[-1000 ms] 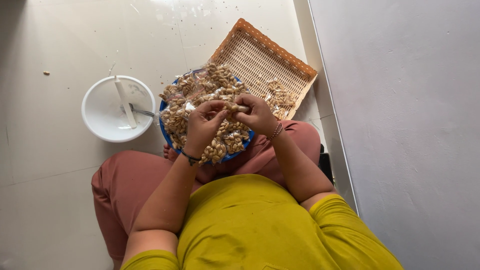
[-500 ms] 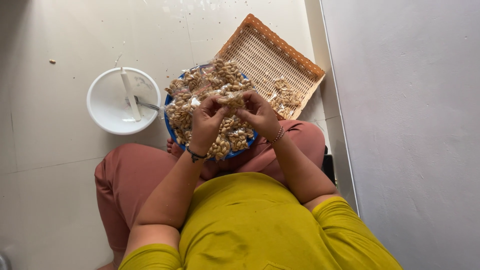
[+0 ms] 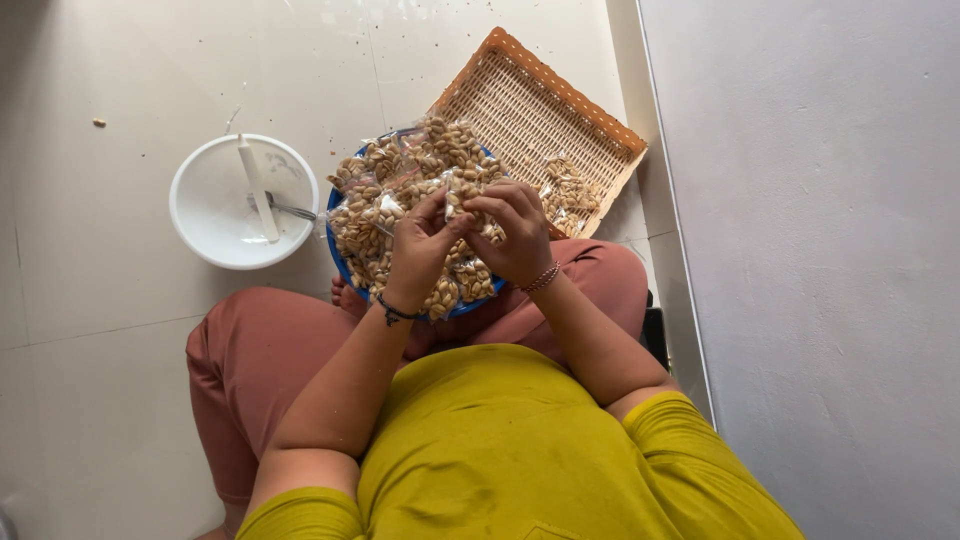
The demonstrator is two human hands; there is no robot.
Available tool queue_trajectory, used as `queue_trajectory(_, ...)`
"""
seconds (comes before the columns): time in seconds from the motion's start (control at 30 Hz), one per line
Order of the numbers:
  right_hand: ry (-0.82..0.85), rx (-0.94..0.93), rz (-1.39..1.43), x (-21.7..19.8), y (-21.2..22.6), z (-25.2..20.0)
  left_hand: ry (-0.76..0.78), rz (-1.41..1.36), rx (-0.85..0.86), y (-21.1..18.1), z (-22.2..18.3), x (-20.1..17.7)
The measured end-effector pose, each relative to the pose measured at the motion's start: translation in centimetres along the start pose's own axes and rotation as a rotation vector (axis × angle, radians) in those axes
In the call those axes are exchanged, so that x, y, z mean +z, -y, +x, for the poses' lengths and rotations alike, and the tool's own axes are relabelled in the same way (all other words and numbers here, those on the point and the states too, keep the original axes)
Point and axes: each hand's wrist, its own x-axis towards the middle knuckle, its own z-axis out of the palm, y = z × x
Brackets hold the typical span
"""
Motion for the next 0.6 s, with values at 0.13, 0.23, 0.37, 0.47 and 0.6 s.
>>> queue_trajectory(0.13, 0.022, 0.015, 0.153, 0.3, -1.2, -1.7, 0.075, -0.045, 0.022, -1.7, -0.2, -0.6)
queue_trajectory(0.23, -0.119, 0.161, 0.299, 0.7, -2.3, -3.1, 0.093, -0.013, 0.052, -2.8, -0.1, -0.3)
queue_trajectory(0.37, 0.029, 0.507, 0.510, 0.7, -1.5, -3.4, 0.023, 0.027, 0.044, -2.6, -0.4, 0.1)
queue_trajectory(0.47, 0.078, 0.530, 0.550, 0.4, -0.6, -2.9, 0.017, 0.046, 0.058, -2.1, -0.5, 0.0)
queue_trajectory(0.6, 0.095, 0.576, 0.619, 0.6, -0.7, -3.5, 0.007, 0.112, 0.090, -2.1, -0.6, -0.4)
